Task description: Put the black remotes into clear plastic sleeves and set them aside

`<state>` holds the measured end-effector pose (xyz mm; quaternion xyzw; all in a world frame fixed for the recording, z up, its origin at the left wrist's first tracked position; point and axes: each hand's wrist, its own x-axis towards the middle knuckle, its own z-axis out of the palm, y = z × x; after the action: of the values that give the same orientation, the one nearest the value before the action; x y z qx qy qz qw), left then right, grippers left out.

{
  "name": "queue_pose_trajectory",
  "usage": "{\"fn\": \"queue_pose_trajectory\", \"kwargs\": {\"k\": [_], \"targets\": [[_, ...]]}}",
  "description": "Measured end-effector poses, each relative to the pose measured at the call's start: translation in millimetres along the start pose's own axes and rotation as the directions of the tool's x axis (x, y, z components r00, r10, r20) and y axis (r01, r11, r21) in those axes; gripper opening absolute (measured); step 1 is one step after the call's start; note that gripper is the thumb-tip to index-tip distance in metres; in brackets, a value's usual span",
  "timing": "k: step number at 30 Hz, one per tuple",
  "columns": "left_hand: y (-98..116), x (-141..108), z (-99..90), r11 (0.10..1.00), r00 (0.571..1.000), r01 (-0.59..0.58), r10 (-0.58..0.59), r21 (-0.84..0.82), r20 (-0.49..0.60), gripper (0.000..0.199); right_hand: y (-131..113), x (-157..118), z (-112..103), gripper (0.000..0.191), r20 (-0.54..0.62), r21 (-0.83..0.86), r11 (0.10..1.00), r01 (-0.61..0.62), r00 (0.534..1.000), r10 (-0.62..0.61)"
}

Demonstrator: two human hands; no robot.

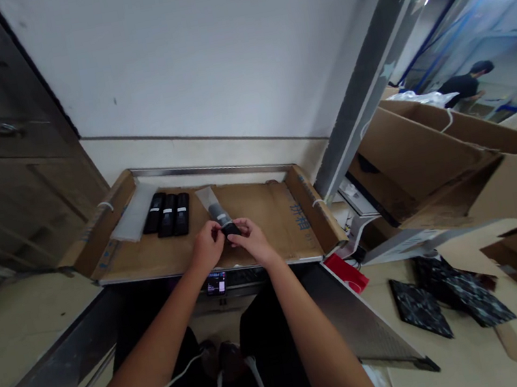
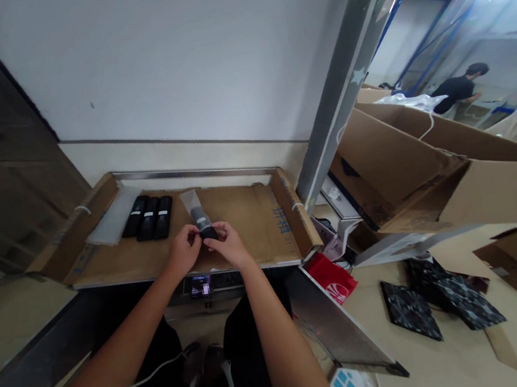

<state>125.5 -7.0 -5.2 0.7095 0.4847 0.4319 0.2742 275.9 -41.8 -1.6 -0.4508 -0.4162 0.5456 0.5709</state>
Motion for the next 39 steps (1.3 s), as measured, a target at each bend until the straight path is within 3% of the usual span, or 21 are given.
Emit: {"fn": "queue_pose_trajectory", "kwargs": {"k": [4, 7, 14, 26, 29, 33, 35, 39], "targets": [[-3, -1, -6.5, 0.994, 0.999, 0.036, -0.032, -0.101, 0.041, 0.01, -6, -5, -8, 0.056, 0.121, -0.004, 1.0, -0.006, 0.993, 0.007], [-10, 1, -9.0, 0.975, 0.996, 0.063, -0.046, -0.214, 0.082, 0.011, -7, -5, -8, 0.054, 0.139, -0.021, 1.0, -0.012, 0.99, 0.015], [-17, 3, -10.4, 0.95, 0.991, 0.084, -0.049, -0.302, 0.124, 0.012, -2, 1, -2, 0.061, 0.071, -0.051, 0.998, -0.038, 0.997, 0.041], [-14, -2, -13.4, 0.963, 0.987, 0.07, -0.03, -0.26, 0.157, 0.009, 15, 12, 8, 0.037, -0.142, -0.3, 0.954, 0.023, 0.987, -0.068], [-12, -3, -14.4, 0.976, 0.987, 0.038, -0.004, -0.214, 0.158, 0.008, 12, 14, 13, 0.018, -0.196, -0.455, 0.891, 0.006, 0.975, -0.106], [-6, -5, -16.4, 0.991, 0.984, -0.013, 0.037, -0.134, 0.176, 0.008, 5, 16, 21, 0.006, -0.242, -0.717, 0.696, -0.027, 0.947, -0.213], [-4, -6, -17.1, 0.994, 0.983, -0.021, 0.04, -0.108, 0.178, 0.009, 2, 16, 23, 0.004, -0.233, -0.767, 0.641, -0.04, 0.947, -0.22], [0, -10, -17.5, 0.999, 0.991, -0.029, 0.033, -0.033, 0.129, 0.009, 2, 13, 25, 0.008, -0.172, -0.792, 0.611, -0.002, 0.96, -0.22]]}}
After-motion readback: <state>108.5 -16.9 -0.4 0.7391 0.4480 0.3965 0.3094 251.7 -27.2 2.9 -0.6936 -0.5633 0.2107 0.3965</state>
